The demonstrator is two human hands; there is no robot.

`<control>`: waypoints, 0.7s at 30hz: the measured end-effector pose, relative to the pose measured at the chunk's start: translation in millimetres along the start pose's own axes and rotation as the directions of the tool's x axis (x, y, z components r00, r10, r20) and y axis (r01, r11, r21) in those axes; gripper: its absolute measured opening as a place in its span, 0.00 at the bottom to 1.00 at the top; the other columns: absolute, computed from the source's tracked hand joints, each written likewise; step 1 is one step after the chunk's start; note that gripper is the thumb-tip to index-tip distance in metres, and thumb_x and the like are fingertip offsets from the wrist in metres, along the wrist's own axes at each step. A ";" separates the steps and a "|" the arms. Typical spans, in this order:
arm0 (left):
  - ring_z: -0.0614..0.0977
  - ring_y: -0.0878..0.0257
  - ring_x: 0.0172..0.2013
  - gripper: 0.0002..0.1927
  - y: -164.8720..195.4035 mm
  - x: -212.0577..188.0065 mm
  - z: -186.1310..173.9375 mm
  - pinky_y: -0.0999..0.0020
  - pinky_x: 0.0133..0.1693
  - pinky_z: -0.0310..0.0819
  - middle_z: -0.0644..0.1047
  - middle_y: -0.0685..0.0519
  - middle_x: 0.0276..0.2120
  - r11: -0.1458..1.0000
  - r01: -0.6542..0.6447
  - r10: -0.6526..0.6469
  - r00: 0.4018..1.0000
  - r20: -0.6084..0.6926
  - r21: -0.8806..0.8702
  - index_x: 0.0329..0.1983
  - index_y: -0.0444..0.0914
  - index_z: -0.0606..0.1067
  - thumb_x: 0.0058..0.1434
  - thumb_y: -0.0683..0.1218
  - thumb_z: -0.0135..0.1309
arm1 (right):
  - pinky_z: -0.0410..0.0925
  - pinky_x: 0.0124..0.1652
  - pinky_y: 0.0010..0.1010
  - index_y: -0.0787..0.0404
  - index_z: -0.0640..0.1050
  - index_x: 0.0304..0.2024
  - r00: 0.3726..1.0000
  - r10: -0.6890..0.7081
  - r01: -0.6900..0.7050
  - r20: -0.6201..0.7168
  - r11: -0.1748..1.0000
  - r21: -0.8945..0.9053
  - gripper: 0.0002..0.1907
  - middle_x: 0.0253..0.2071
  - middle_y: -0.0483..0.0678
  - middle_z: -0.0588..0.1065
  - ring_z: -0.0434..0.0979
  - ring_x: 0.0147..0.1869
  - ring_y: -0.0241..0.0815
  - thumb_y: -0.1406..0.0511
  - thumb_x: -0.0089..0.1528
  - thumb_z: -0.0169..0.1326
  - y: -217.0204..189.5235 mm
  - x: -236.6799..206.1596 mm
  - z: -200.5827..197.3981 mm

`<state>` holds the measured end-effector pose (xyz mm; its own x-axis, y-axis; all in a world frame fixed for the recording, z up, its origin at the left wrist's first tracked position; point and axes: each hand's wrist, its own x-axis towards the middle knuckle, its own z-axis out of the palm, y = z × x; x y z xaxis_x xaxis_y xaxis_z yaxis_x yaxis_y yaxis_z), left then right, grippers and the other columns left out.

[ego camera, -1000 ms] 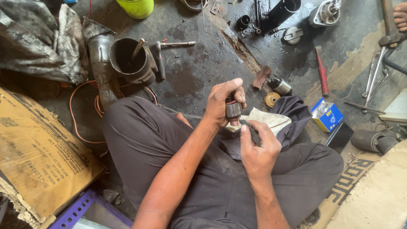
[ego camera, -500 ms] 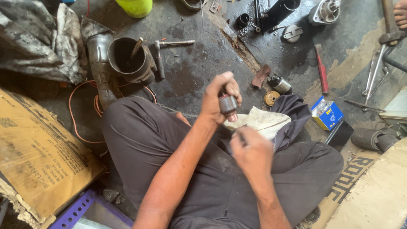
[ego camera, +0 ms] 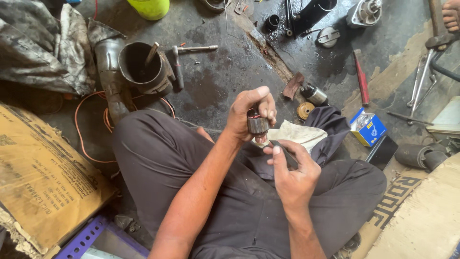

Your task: The person sits on the floor and cleans a cylindrical electrical component with a cloth, then uses a small file to smooth its surface. They then unwrap a new metal part from plastic and fit it onto the component.

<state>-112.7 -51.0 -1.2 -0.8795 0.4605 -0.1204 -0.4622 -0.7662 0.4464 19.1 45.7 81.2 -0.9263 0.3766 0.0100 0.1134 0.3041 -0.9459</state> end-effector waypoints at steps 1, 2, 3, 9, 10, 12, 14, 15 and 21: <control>0.77 0.59 0.23 0.22 -0.2 -0.7 0.5 0.65 0.28 0.77 0.75 0.47 0.22 1.000 0.003 -0.003 1.000 0.001 0.003 0.18 0.35 0.72 0.67 0.51 0.52 | 0.77 0.38 0.24 0.71 0.78 0.46 1.000 -0.025 0.025 0.016 0.999 0.020 0.06 0.38 0.51 0.82 0.84 0.40 0.35 0.74 0.66 0.55 -2.7 1.3 2.6; 0.77 0.59 0.23 0.22 -0.6 -1.1 0.9 0.65 0.28 0.77 0.75 0.46 0.22 1.000 0.007 -0.007 1.000 0.002 0.005 0.18 0.35 0.72 0.67 0.51 0.52 | 0.78 0.38 0.24 0.72 0.78 0.46 0.999 -0.031 0.030 0.014 0.999 0.016 0.06 0.38 0.51 0.82 0.85 0.40 0.35 0.74 0.66 0.55 -4.6 2.4 4.3; 0.77 0.59 0.23 0.22 -0.6 -1.6 1.1 0.65 0.28 0.77 0.75 0.47 0.22 1.000 0.003 -0.003 1.000 0.004 0.004 0.18 0.35 0.72 0.67 0.51 0.53 | 0.78 0.39 0.25 0.72 0.78 0.45 0.999 -0.036 0.036 0.012 0.999 0.011 0.06 0.39 0.51 0.82 0.85 0.41 0.36 0.74 0.66 0.55 -6.1 3.5 5.9; 0.77 0.60 0.22 0.22 -1.7 -1.7 2.4 0.65 0.29 0.77 0.75 0.47 0.23 1.000 0.010 -0.010 1.000 0.000 0.023 0.19 0.35 0.73 0.66 0.51 0.54 | 0.77 0.39 0.25 0.71 0.79 0.44 0.993 -0.109 0.112 0.033 0.986 -0.121 0.06 0.38 0.51 0.82 0.85 0.39 0.37 0.74 0.65 0.56 -9.7 7.3 4.5; 0.77 0.61 0.22 0.21 -2.1 -1.8 2.6 0.65 0.29 0.77 0.75 0.47 0.23 1.000 0.012 -0.012 1.000 0.001 0.021 0.19 0.35 0.73 0.66 0.51 0.54 | 0.77 0.39 0.25 0.71 0.79 0.44 0.992 -0.120 0.124 0.034 0.980 -0.153 0.06 0.37 0.51 0.82 0.85 0.39 0.36 0.74 0.65 0.57 -9.8 7.9 4.1; 0.77 0.61 0.22 0.21 -2.0 -1.9 2.6 0.65 0.29 0.77 0.75 0.48 0.23 1.000 0.013 -0.013 1.000 0.004 0.014 0.19 0.35 0.73 0.66 0.51 0.54 | 0.77 0.40 0.25 0.71 0.79 0.44 0.989 -0.145 0.149 0.040 0.976 -0.160 0.05 0.37 0.51 0.82 0.85 0.39 0.36 0.74 0.65 0.57 -10.4 8.9 4.4; 0.77 0.61 0.22 0.21 -2.3 -2.0 2.3 0.66 0.29 0.77 0.75 0.48 0.23 1.000 0.011 -0.011 1.000 0.008 0.008 0.19 0.35 0.73 0.66 0.51 0.54 | 0.77 0.40 0.25 0.71 0.79 0.44 0.986 -0.161 0.166 0.043 0.972 -0.166 0.05 0.37 0.51 0.82 0.85 0.40 0.36 0.74 0.65 0.57 -10.9 9.5 4.9; 0.77 0.61 0.22 0.21 -2.3 -1.9 2.1 0.66 0.29 0.77 0.75 0.48 0.23 1.000 0.008 -0.009 1.000 0.006 0.006 0.19 0.35 0.73 0.66 0.51 0.54 | 0.77 0.40 0.25 0.71 0.79 0.43 0.985 -0.166 0.171 0.042 0.971 -0.168 0.05 0.37 0.51 0.82 0.85 0.40 0.37 0.74 0.65 0.57 -11.1 9.6 5.2; 0.77 0.61 0.22 0.21 -2.8 -0.9 1.4 0.67 0.28 0.77 0.75 0.48 0.23 1.000 0.005 -0.005 1.000 0.000 0.007 0.20 0.35 0.73 0.66 0.51 0.54 | 0.77 0.39 0.25 0.71 0.79 0.43 0.984 -0.172 0.176 0.038 0.969 -0.174 0.05 0.37 0.51 0.82 0.85 0.39 0.37 0.74 0.65 0.57 -10.7 9.9 5.7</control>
<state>-110.4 -48.6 -1.1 -0.8773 0.4642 -0.1221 -0.4655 -0.7608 0.4522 6.6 41.2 89.6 -0.9449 0.2855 0.1601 0.0095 0.5129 -0.8584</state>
